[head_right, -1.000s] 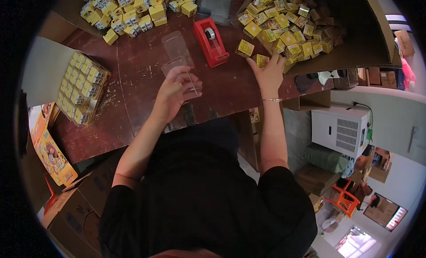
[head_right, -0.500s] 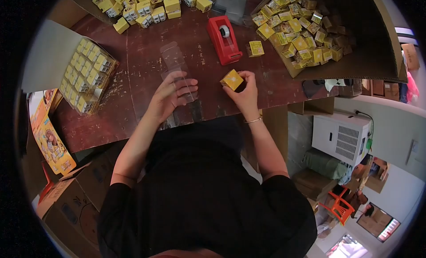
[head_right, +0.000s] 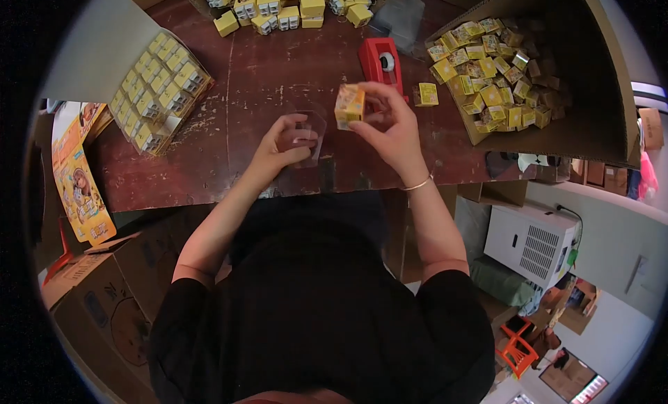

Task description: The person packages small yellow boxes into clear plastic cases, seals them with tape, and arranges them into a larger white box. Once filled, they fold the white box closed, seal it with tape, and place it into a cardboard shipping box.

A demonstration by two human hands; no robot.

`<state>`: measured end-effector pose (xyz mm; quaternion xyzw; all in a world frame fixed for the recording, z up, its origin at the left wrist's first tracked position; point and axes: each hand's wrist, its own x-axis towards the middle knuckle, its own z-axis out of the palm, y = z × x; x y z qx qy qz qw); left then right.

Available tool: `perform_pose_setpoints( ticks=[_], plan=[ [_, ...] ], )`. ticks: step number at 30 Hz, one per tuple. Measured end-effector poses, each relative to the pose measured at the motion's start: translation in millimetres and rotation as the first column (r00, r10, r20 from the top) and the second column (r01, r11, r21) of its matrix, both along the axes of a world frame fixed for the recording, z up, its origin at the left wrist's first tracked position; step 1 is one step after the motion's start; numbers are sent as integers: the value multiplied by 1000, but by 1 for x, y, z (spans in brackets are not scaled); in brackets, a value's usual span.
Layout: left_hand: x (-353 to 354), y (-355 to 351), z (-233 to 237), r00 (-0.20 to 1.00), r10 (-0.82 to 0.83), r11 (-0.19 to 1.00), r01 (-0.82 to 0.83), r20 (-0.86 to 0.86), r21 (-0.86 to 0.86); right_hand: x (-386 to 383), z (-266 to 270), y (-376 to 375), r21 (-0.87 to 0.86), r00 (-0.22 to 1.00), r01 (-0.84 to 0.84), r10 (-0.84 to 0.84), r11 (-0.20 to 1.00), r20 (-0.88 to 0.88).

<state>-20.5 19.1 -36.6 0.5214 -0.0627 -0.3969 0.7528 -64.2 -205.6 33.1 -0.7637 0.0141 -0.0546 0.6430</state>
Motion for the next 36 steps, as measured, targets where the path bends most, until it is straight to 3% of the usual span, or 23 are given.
perform_pose_setpoints(
  ticks=[1, 2, 3, 5, 7, 9, 10, 12, 13, 15, 17, 19, 20, 23, 24, 26, 27, 29, 30, 31, 32, 34, 36],
  plan=[
    [-2, -2, -1, 999, 10, 1000, -10, 46, -1, 14, 9, 12, 193, 998, 16, -29, 981, 61],
    [-5, -4, -3, 996, 18, 1000, -18, 92, -1, 24, 9, 18, -53, 998, 31, -28, 998, 60],
    [-7, -5, -5, 995, 21, 1000, -22, 97, 4, 26, 9, 21, -48, 998, 28, -25, 998, 64],
    [-6, -2, -9, 977, 82, 997, -83, 197, -2, 33, 11, 28, -488, 971, -193, 238, 851, 32],
    [-2, 5, -8, 971, 111, 993, -116, 211, 12, 32, 12, 25, -505, 956, -222, 287, 834, 55],
    [-4, 7, -7, 967, 132, 990, -141, 217, 25, 30, 14, 20, -365, 945, -326, 304, 872, -118],
    [-7, 6, -6, 951, 264, 964, -261, 160, -41, 29, 9, 25, -363, 943, -334, 311, 870, -121],
    [-8, 2, -9, 914, 394, 918, -385, 95, -101, 26, -11, 33, 143, 990, -56, 74, 988, -121],
    [-9, 0, -15, 908, 419, 899, -419, -25, -125, 23, -20, 34, 142, 990, -61, 78, 988, -120],
    [-8, -3, -14, 886, 440, 877, -459, -147, -144, 17, -35, 36, -315, 1000, -9, 9, 949, -1],
    [-7, -6, -3, 905, 424, 899, -425, -34, -108, 13, -35, 36, -279, 996, -85, 75, 957, -45],
    [-5, -4, 3, 912, 404, 914, -400, 69, -67, 14, -18, 41, 171, 845, -345, 385, 923, -372],
    [-4, -4, 5, 913, 368, 929, -369, 175, -28, 16, -16, 41, 251, 799, -370, 444, 895, -406],
    [-1, 4, 2, 897, 405, 911, -381, 177, -158, 35, -23, 33, 92, 778, -604, 611, 792, -148],
    [4, 9, -1, 897, 404, 911, -377, 177, -168, 46, -21, 26, 83, 780, -602, 607, 794, -150],
    [11, 23, -7, 961, 129, 991, -137, 244, 13, 76, -14, 9, 234, 515, -753, 773, 615, -371],
    [11, 27, -9, 960, 130, 991, -137, 247, 12, 101, 10, 6, 199, 472, -741, 708, 641, -525],
    [12, 32, -12, 984, 176, 984, -176, -6, -32, 144, 5, -14, -168, 750, -520, 354, 838, -558],
    [12, 36, -11, 984, 178, 983, -178, -2, -33, 164, -1, -24, -556, 902, -357, 122, 751, -414],
    [12, 40, -8, 968, 196, 973, -212, -153, -90, 181, -9, -31, -837, 984, -114, -55, 536, -169],
    [12, 42, -6, 932, 201, 957, -252, -302, -141, 197, -21, -35, -837, 985, -112, -54, 535, -166],
    [11, 44, -3, 934, 167, 955, -232, -315, -183, 215, -43, -41, -990, 983, 112, -155, 83, 98],
    [12, 45, -2, 935, 138, 950, -218, -325, -225, 223, -55, -38, -989, 980, 107, -180, 106, 87]
  ],
)
